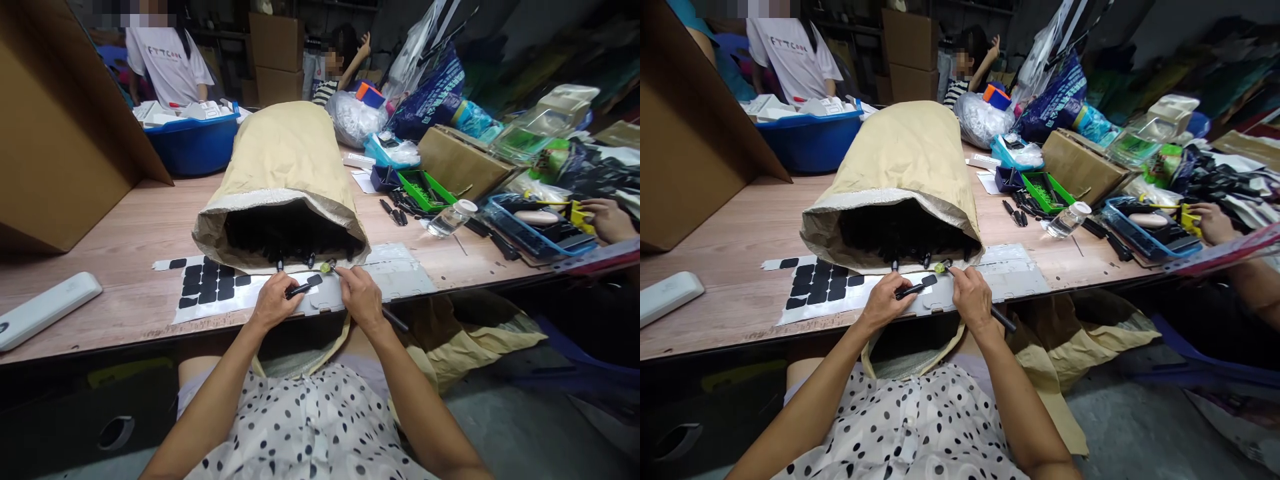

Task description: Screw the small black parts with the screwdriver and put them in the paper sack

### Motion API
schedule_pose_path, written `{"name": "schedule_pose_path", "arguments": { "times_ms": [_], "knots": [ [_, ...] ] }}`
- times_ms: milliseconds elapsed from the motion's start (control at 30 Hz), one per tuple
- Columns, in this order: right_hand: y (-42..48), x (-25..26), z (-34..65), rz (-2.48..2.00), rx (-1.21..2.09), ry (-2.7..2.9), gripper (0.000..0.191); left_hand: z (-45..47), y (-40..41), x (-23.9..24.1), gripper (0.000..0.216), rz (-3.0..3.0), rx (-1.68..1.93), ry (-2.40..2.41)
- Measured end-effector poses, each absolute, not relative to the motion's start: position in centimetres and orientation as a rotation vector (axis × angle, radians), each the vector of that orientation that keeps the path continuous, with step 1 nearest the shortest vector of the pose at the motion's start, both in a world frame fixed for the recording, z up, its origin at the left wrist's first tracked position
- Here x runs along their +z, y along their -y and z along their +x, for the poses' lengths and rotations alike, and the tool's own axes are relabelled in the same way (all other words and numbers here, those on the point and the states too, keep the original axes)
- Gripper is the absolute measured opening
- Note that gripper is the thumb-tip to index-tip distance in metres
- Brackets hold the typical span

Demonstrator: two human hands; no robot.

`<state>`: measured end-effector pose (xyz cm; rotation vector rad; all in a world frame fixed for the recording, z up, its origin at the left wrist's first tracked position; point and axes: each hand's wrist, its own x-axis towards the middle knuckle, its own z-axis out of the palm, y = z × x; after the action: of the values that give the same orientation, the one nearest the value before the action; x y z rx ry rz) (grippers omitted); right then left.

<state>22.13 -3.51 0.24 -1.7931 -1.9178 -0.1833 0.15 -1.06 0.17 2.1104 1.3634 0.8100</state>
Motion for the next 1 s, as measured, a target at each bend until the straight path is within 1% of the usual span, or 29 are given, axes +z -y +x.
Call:
{"name": "schedule_pose_path", "arguments": {
  "times_ms": [167,300,400,500,567,667,767,867,1000],
  "knots": [
    [3.1,-1.3,22.0,-1.808,-0.397,1.91,0.035,-0.2,1.2,0.3,0.006,2.192,0.845,-1.276],
    [3.3,-1.6,21.4,-1.808,-0.456,1.898,0.033,-0.4,2.7,0.4,0.016,2.313,0.848,-1.056],
    [3.3,-1.8,21.4,-1.794,-0.466,1.905,0.033,-0.3,5.2,0.0,0.027,2.378,0.738,-0.866],
    [3.3,-2.0,21.4,-1.798,-0.49,1.896,0.033,0.0,7.8,-1.2,0.031,2.39,0.512,-0.743],
    [3.3,-2.1,21.3,-1.798,-0.506,1.893,0.034,0.1,8.7,-2.2,0.03,2.335,0.282,-0.872],
    [3.3,-2.2,21.3,-1.776,-0.52,1.892,0.034,-0.1,9.0,-3.3,0.026,2.135,-0.15,-1.252],
    [3.3,-2.3,21.4,-1.753,-0.515,1.885,0.034,-0.4,8.8,-3.9,0.029,1.984,-0.498,-1.375],
    [3.3,-2.3,21.4,-1.756,-0.524,1.877,0.033,-0.4,9.0,-4.1,0.034,1.968,-0.6,-1.349],
    [3.3,-2.2,21.3,-1.745,-0.524,1.878,0.032,0.1,9.5,-4.2,0.039,1.961,-0.558,-1.405]
  ]
}}
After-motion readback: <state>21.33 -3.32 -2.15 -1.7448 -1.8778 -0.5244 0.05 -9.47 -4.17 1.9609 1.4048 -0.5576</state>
